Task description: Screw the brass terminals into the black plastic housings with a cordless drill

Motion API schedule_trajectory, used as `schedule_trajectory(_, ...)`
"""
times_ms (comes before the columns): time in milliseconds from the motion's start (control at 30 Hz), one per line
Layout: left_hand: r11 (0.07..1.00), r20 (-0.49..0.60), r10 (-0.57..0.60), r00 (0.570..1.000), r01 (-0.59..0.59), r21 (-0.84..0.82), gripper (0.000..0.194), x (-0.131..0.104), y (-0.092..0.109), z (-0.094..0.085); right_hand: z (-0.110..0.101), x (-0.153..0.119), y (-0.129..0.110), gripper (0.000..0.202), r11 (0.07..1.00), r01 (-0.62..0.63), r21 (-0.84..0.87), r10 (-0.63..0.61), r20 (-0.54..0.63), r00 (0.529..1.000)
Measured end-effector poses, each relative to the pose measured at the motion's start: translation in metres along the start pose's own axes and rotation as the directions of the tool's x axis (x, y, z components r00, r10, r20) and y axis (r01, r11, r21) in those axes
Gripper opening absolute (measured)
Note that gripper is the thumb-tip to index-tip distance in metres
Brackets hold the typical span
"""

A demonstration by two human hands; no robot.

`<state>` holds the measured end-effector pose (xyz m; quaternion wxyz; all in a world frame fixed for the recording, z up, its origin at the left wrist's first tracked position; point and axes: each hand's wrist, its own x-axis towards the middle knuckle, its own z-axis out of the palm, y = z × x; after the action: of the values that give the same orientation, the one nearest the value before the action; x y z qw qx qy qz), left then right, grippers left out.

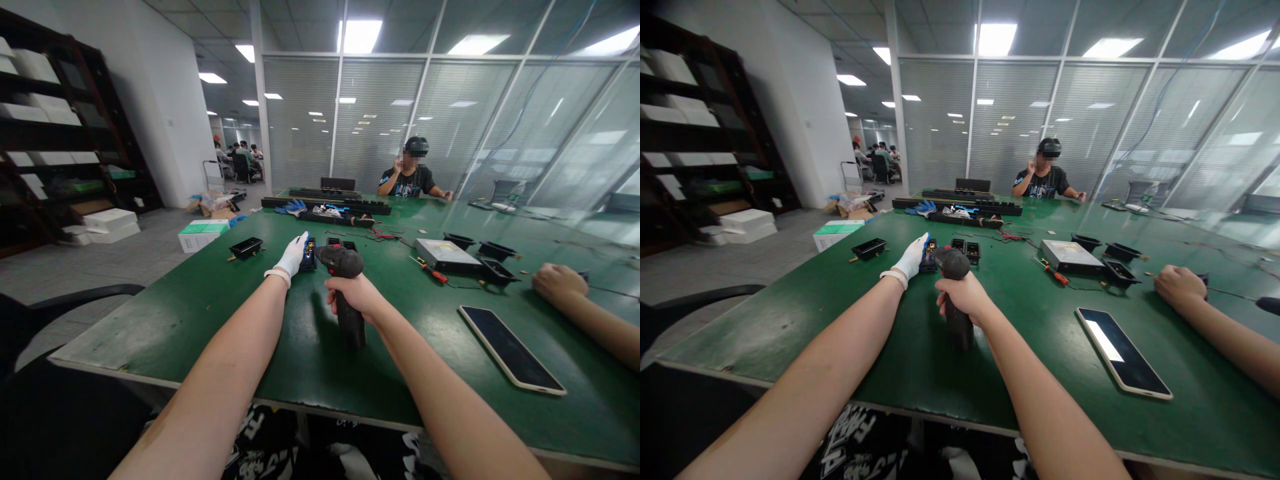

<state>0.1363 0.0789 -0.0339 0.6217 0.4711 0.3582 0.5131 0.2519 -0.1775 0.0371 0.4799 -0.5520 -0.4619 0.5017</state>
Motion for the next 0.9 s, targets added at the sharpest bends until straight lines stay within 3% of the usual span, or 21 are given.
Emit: schedule_trajectory(900, 1.000, -0.009, -0.011, 1.000, 0.011, 0.009, 0.053, -0.0048, 0.0036, 0.0019, -0.0014, 0.0015, 0.0029, 0.018, 1.000, 0.015, 0.000, -0.015, 0.014, 1.000)
